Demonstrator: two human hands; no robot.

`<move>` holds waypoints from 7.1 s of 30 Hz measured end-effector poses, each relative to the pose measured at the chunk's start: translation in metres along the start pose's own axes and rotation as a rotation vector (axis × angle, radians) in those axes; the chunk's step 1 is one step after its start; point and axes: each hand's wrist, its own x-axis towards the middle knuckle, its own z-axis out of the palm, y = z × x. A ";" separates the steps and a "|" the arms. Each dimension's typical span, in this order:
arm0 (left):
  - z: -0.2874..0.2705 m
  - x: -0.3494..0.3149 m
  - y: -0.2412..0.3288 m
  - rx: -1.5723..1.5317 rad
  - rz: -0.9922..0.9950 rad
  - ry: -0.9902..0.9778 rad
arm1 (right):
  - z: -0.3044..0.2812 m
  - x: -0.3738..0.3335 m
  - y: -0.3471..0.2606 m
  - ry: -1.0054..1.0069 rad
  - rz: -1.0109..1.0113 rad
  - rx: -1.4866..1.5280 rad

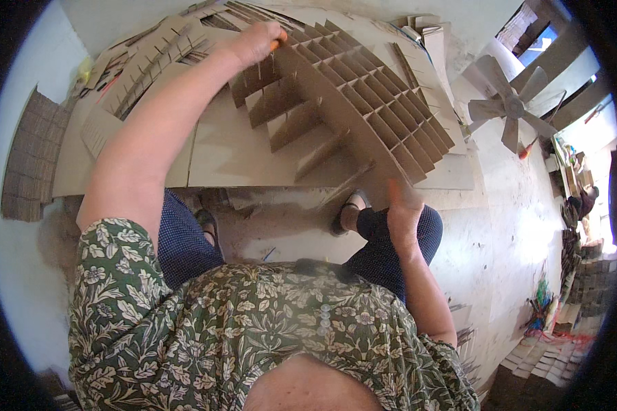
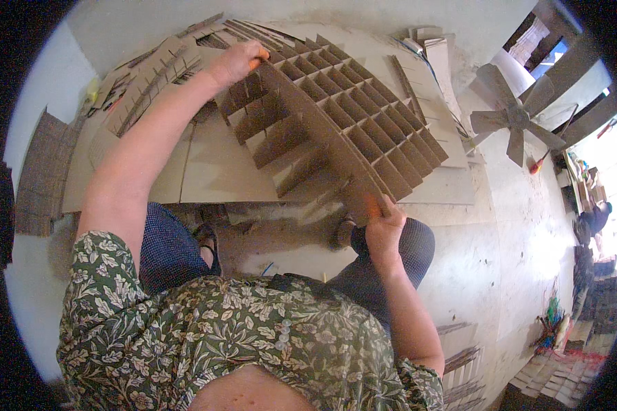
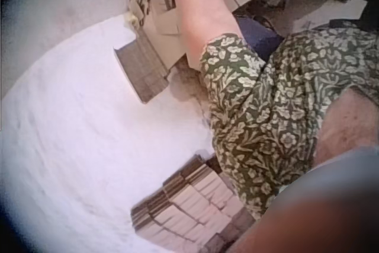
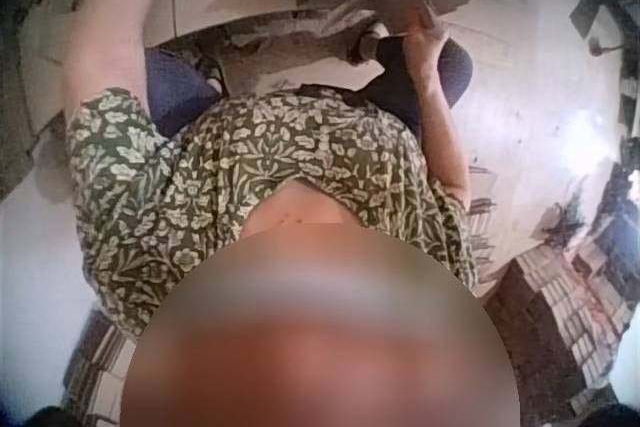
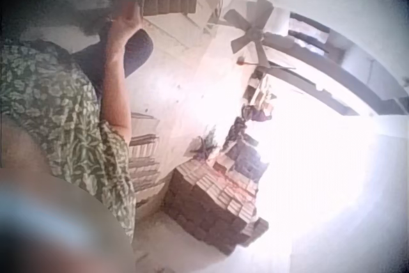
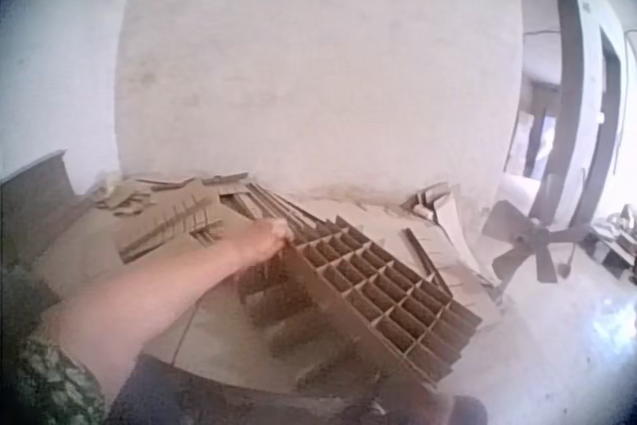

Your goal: The person assembles pre-cut cardboard pieces into a grid-like structure by hand. They repeatedly pick up pieces, align them, and press them together to form a larger assembly.

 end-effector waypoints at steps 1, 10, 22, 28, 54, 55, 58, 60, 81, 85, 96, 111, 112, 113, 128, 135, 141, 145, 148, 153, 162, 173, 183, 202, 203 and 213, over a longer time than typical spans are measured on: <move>0.008 -0.006 -0.001 -0.004 -0.068 -0.078 | 0.001 0.000 0.002 -0.038 0.032 0.008; 0.012 -0.091 0.018 -0.175 -0.175 0.259 | -0.022 0.013 -0.034 -0.158 -0.165 -0.204; -0.024 -0.218 -0.024 0.471 -0.827 0.005 | -0.016 0.038 0.034 -0.253 -0.321 -0.482; -0.033 -0.218 -0.035 0.406 -0.868 -0.129 | -0.020 0.042 0.028 -0.280 -0.218 -0.536; -0.021 -0.155 0.178 -0.094 0.279 0.449 | -0.021 0.065 -0.070 -0.016 0.557 0.790; -0.018 -0.162 0.174 -0.104 0.217 0.484 | -0.029 0.063 -0.058 0.027 0.481 0.875; -0.002 -0.186 0.141 -0.220 0.057 0.376 | -0.037 0.075 -0.053 0.148 0.330 1.021; 0.014 -0.199 0.142 -0.339 -0.031 0.281 | -0.039 0.066 -0.036 0.138 0.273 1.018; 0.031 -0.200 0.148 -0.536 -0.113 0.057 | -0.013 0.030 -0.017 0.186 0.089 0.114; 0.034 -0.198 0.149 -0.559 -0.125 0.035 | -0.011 0.029 -0.026 0.149 0.094 0.128; 0.041 -0.099 0.238 -0.189 -0.020 0.028 | -0.008 0.029 -0.022 0.222 0.045 0.191; 0.040 -0.120 0.230 -0.520 -0.021 -0.027 | -0.009 0.010 -0.032 0.154 0.153 0.150; 0.035 -0.124 0.222 -0.539 0.015 0.039 | -0.009 0.009 -0.033 0.191 0.179 0.202; 0.027 -0.128 0.215 -0.550 0.046 0.107 | -0.008 0.010 -0.034 0.223 0.203 0.261; -0.045 0.011 0.019 -0.009 0.242 0.115 | -0.002 0.017 -0.036 0.118 0.103 0.269; -0.026 -0.001 0.026 -0.195 -0.012 -0.048 | 0.008 0.010 -0.012 0.102 0.018 0.118; 0.012 -0.024 0.016 -0.172 0.035 0.170 | 0.009 0.013 -0.014 0.017 -0.062 0.045; 0.001 -0.050 0.058 -0.350 -0.157 0.261 | -0.008 0.023 -0.033 0.027 -0.096 0.032; 0.007 -0.085 0.098 -0.451 -0.111 0.285 | -0.020 0.036 -0.055 -0.168 -0.185 -0.184; 0.024 -0.135 0.145 -0.431 0.042 0.316 | -0.037 0.043 -0.037 -0.220 -0.134 -0.315; 0.007 -0.180 0.098 -0.223 -0.233 0.333 | -0.029 0.033 0.001 -0.226 -0.343 -0.310; -0.025 -0.210 -0.052 0.348 -0.918 -0.238 | -0.005 0.036 0.036 -0.244 -0.333 -0.296; -0.058 -0.180 0.010 0.313 -0.415 0.484 | -0.011 0.038 -0.035 -0.094 -0.189 -0.027; 0.023 -0.199 0.133 -0.321 -0.053 0.300 | -0.043 0.040 -0.034 0.171 0.268 0.696; 0.023 -0.198 0.134 -0.347 -0.068 0.301 | -0.037 0.033 -0.028 0.176 0.232 0.650; 0.030 -0.203 0.131 -0.510 -0.123 0.229 | -0.017 0.013 -0.041 0.074 0.220 0.159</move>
